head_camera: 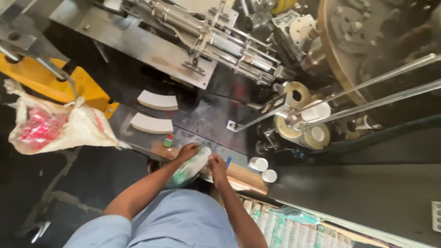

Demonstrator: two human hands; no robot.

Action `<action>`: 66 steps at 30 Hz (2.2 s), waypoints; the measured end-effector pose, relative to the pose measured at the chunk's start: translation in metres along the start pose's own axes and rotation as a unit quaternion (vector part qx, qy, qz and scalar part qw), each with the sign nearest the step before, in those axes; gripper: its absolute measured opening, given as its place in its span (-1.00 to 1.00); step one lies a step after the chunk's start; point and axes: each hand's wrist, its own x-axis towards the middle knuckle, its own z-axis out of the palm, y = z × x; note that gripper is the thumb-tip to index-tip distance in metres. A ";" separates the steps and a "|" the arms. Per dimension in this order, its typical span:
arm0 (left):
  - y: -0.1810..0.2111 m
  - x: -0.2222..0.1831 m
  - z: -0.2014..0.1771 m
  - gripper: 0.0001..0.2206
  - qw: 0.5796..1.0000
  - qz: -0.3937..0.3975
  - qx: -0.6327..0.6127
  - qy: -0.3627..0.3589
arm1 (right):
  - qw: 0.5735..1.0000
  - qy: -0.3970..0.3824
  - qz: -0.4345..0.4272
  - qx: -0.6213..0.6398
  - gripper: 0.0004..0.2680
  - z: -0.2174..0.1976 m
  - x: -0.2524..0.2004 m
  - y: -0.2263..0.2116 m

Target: The person packs stacks of paper cups into plastic sleeves, places the sleeved stacks into a cardboard box, and clears paper cup blanks from an industrial forming machine.

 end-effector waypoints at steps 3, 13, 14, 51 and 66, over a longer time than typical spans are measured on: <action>0.031 -0.008 -0.009 -0.72 0.974 -0.173 -0.145 -0.035 | 0.995 -0.005 -0.037 -0.090 -0.91 0.017 -0.032 -0.024; 0.243 -0.016 -0.120 -0.34 0.874 0.005 -0.170 -0.456 | 0.763 0.325 -0.427 -0.360 -0.89 -0.026 -0.091 -0.203; 0.249 -0.013 -0.127 -0.28 0.874 0.091 -0.080 -0.470 | 0.781 0.344 -0.466 -0.233 -0.90 0.004 -0.141 -0.256; 0.291 -0.024 -0.137 -0.80 0.796 0.098 -0.325 -0.501 | 0.961 -0.002 -0.192 0.199 -0.58 0.157 -0.255 -0.069; 0.169 -0.059 -0.078 -0.82 0.916 -0.105 -0.173 -0.346 | 0.857 0.300 -0.198 -0.370 -0.69 0.137 -0.245 -0.104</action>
